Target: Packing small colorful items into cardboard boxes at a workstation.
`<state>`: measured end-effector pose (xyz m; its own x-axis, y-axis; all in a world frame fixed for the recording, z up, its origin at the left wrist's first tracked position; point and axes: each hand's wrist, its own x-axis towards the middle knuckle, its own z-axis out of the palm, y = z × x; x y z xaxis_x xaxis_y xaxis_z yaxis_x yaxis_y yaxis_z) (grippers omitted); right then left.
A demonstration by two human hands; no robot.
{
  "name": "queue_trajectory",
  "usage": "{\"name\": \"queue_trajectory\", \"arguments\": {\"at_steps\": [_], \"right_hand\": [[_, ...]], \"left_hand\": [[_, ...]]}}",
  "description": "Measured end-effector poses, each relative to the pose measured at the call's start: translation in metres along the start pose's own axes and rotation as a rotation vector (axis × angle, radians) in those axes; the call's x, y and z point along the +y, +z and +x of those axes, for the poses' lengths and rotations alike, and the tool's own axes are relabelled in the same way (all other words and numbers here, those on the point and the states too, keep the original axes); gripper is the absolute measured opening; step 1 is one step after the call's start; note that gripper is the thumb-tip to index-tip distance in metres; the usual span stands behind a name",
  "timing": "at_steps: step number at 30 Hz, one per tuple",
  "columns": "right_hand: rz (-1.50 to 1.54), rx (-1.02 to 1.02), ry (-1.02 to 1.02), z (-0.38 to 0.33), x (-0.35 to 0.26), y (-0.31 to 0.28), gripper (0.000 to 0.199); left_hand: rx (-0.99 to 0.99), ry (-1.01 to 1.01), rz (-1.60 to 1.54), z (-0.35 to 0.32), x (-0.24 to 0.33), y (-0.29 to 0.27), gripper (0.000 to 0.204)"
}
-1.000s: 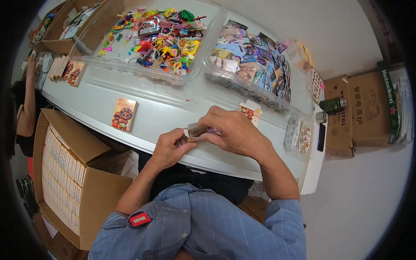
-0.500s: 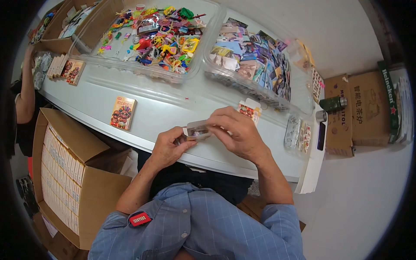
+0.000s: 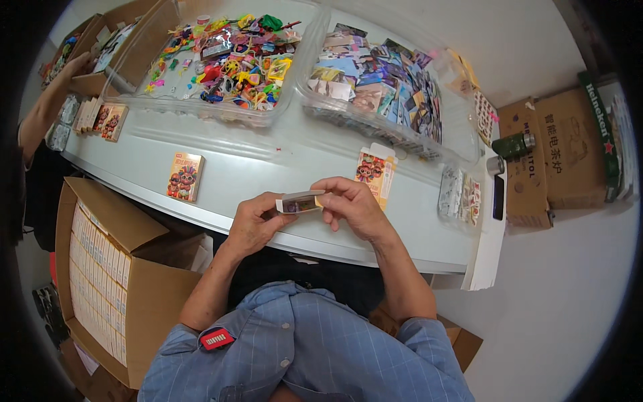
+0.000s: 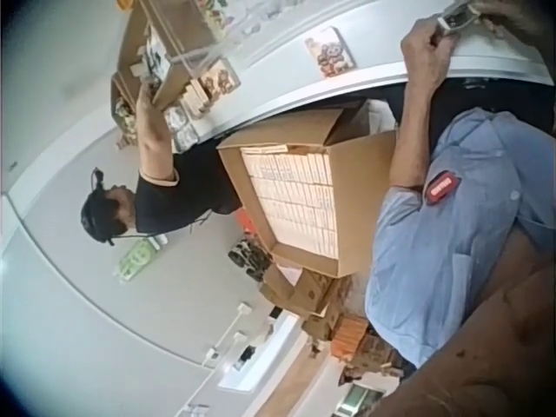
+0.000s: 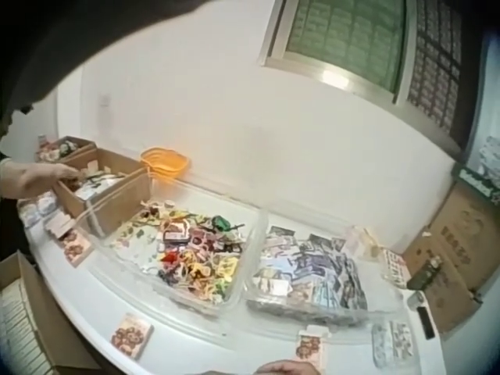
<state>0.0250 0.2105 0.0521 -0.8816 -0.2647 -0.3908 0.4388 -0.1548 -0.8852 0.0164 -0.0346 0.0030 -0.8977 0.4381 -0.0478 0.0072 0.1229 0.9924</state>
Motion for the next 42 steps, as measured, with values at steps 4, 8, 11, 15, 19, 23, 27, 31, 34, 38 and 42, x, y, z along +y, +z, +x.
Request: {"name": "queue_trajectory", "arguments": {"at_steps": [4, 8, 11, 15, 19, 23, 27, 31, 34, 38, 42], "right_hand": [[-0.195, 0.029, -0.094, -0.003, -0.001, 0.012, 0.02], [-0.284, 0.079, -0.206, -0.006, 0.003, 0.021, 0.017], [-0.273, 0.105, -0.248, -0.006, 0.005, 0.024, 0.017], [-0.244, 0.108, -0.292, -0.003, 0.008, 0.026, 0.018], [-0.226, 0.108, -0.34, 0.0, 0.013, 0.022, 0.018], [-0.202, 0.131, -0.351, 0.004, 0.013, 0.022, 0.02], [-0.203, 0.056, -0.371, 0.005, 0.019, 0.015, 0.023], [-0.173, 0.027, -0.45, 0.004, 0.024, 0.012, 0.028], [-0.121, 0.021, -0.508, 0.003, 0.026, 0.009, 0.031], [-0.27, 0.039, -0.534, 0.006, 0.026, 0.002, 0.032], [-0.52, 0.132, -0.784, 0.015, 0.035, -0.007, 0.032]], "left_hand": [[-0.069, -0.008, -0.271, -0.005, 0.0, -0.006, 0.042], [-0.071, -0.223, -0.658, -0.005, 0.018, -0.015, 0.042], [-0.064, -0.232, -0.688, 0.0, 0.018, -0.011, 0.036], [-0.074, -0.236, -0.554, 0.006, 0.02, -0.012, 0.031], [-0.171, -0.32, -0.683, 0.015, 0.02, -0.019, 0.029], [-0.13, -0.404, -0.826, 0.019, 0.02, -0.021, 0.025], [-0.135, -0.369, -0.657, 0.021, 0.015, -0.021, 0.026], [-0.107, -0.288, -0.586, 0.029, 0.024, -0.019, 0.024], [-0.139, -0.116, -0.447, 0.028, 0.014, -0.015, 0.02], [-0.044, 0.056, -0.375, 0.025, 0.009, -0.01, 0.019], [-0.006, 0.304, -0.123, 0.033, 0.0, -0.012, 0.02]]}}
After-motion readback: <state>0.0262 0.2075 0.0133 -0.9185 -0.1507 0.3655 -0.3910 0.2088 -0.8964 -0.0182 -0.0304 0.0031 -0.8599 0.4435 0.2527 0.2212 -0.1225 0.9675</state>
